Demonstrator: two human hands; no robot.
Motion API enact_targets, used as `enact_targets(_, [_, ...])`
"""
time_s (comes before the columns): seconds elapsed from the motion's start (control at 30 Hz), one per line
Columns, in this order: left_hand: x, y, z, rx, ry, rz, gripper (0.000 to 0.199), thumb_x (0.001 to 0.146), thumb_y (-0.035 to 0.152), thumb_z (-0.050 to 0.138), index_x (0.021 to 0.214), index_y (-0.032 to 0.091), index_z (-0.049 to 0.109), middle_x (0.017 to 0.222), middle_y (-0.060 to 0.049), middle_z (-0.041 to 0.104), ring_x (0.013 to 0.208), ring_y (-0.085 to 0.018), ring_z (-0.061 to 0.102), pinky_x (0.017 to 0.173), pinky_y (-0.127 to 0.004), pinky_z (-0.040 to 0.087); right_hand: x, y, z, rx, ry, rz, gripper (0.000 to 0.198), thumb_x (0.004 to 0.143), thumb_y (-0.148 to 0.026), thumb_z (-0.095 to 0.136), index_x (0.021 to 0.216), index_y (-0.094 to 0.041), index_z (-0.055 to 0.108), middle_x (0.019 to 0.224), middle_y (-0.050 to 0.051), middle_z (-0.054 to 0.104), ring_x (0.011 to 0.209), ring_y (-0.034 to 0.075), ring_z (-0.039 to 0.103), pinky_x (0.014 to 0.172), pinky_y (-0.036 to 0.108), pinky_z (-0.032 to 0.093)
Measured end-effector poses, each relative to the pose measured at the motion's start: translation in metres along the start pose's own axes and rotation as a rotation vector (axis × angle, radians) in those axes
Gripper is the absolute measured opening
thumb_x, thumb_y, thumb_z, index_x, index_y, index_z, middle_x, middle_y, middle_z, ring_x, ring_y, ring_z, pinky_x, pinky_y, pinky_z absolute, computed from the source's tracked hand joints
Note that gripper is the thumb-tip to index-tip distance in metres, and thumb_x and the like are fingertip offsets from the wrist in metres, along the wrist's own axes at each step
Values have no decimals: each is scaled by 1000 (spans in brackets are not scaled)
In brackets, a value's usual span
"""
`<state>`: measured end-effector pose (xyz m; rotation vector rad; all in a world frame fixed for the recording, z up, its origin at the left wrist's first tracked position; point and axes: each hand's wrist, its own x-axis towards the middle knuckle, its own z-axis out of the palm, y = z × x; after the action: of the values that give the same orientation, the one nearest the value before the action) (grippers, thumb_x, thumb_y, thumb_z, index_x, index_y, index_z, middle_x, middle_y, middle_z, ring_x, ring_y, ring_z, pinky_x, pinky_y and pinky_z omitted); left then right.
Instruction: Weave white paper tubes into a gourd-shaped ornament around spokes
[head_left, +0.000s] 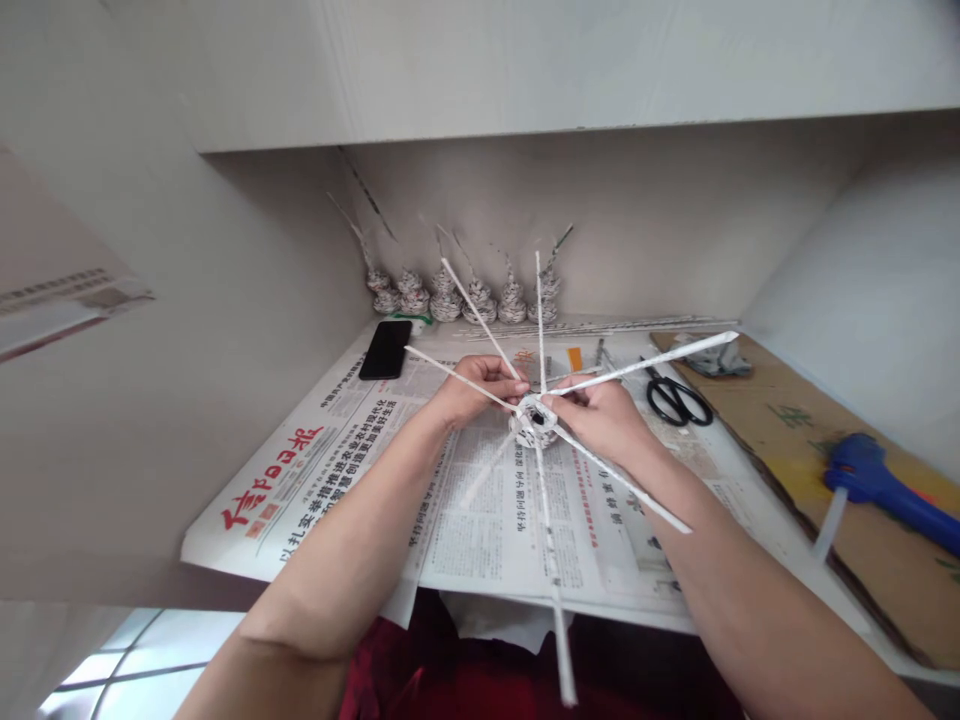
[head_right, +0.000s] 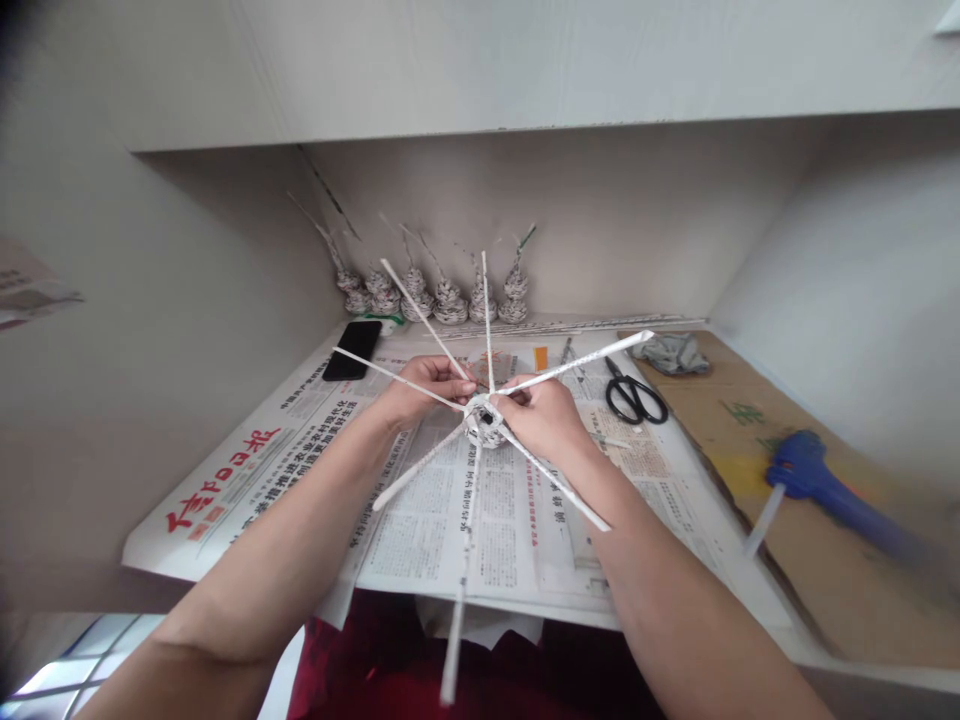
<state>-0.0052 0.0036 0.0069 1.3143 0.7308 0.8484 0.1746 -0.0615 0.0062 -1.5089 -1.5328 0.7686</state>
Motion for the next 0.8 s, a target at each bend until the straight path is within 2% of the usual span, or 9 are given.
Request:
enact_targets(0.13, [0,-2,7,8,85,13,23,67,25,80,72,12,61,57,0,62,47,-9,56,46,-21,47,0,0,0,-30,-3,-36,13,78,-30,62,78,-19,68,73,4,72,65,17,63,62,27,46])
enact_targets(0.2, [0,-2,8,2,61,-7,26,67,31,79,75,12,62,58,0,62,47,-9,56,46,-21,46,0,0,-1,-68,0,-52,13,79,-31,61,79,-20,68,75,4,72,66,17,63,63,27,46])
enact_targets(0.33, [-3,-2,11,69,-53,0,35,58,31,84,81,10,68,64,-3,66,50,-9,55,47,-21,41,-4,-1,1,-154,11,-108,12,80,-29,60,80,-20,68,75,2,71,67,17,63,62,27,45])
enact_targets(0.47, [-4,-5,15,150,9,98,29,57,30,84,71,10,70,63,-3,67,54,-9,56,53,-23,42,-4,-1,1,-170,19,-144,12,81,-28,59,78,-20,68,70,2,70,64,16,61,59,26,43])
enact_targets(0.63, [-1,-10,17,122,112,122,24,59,29,82,66,13,66,57,-1,63,49,-8,52,49,-22,38,-3,-4,-5,-172,36,-75,14,79,-30,62,73,-20,69,70,3,71,61,17,61,56,27,43])
enact_targets(0.8, [-3,-7,14,119,11,35,27,62,33,81,66,14,61,52,2,57,45,-7,47,46,-21,33,-2,-5,-8,-177,43,7,12,78,-31,64,75,-21,69,73,3,73,63,17,63,59,29,44])
